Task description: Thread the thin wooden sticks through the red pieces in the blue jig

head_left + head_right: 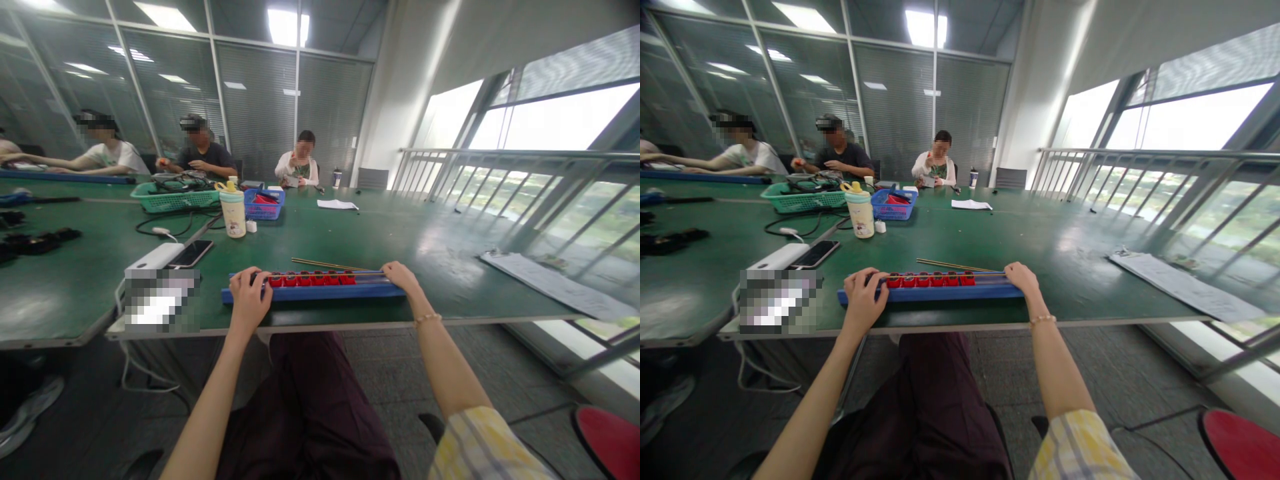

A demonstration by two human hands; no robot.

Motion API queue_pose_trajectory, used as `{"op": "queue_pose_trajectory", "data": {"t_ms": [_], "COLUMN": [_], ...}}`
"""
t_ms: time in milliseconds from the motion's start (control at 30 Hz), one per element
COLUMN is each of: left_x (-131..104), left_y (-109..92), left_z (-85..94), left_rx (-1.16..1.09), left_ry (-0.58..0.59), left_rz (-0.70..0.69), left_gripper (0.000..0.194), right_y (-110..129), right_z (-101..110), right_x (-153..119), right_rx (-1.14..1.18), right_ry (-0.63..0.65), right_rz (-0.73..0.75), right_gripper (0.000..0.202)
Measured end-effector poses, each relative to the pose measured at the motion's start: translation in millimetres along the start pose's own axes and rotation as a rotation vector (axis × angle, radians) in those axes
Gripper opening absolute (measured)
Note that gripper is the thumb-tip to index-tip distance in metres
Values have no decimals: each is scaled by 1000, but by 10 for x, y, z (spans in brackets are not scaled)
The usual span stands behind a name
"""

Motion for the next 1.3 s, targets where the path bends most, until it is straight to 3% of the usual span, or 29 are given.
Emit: {"op": "queue_pose_trajectory", "data": {"t_ms": [633, 1300], "left_x": [2, 4], "left_y": [-6, -9], "left_z": [3, -3], "left_rx": [7, 7], "left_ry": [-1, 3], "left_rz": [-7, 5], "left_gripper": [25, 25], "right_y": [159, 138], "right_z": [212, 186], "right_x": [-156, -136], "right_rx": [11, 20], "right_ry": [105, 81], "right_rz": [-57, 7], "right_gripper": [37, 36]}}
Point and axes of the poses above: each hand's wrist, its own x-axis towards the middle knuckle, its own z-axis out of the back of the hand, y = z × x, the point moved 2 cm from there along x, towards the middle knuckle, and after that the axes turned 11 degrees about -x, right-handed, at the moved point
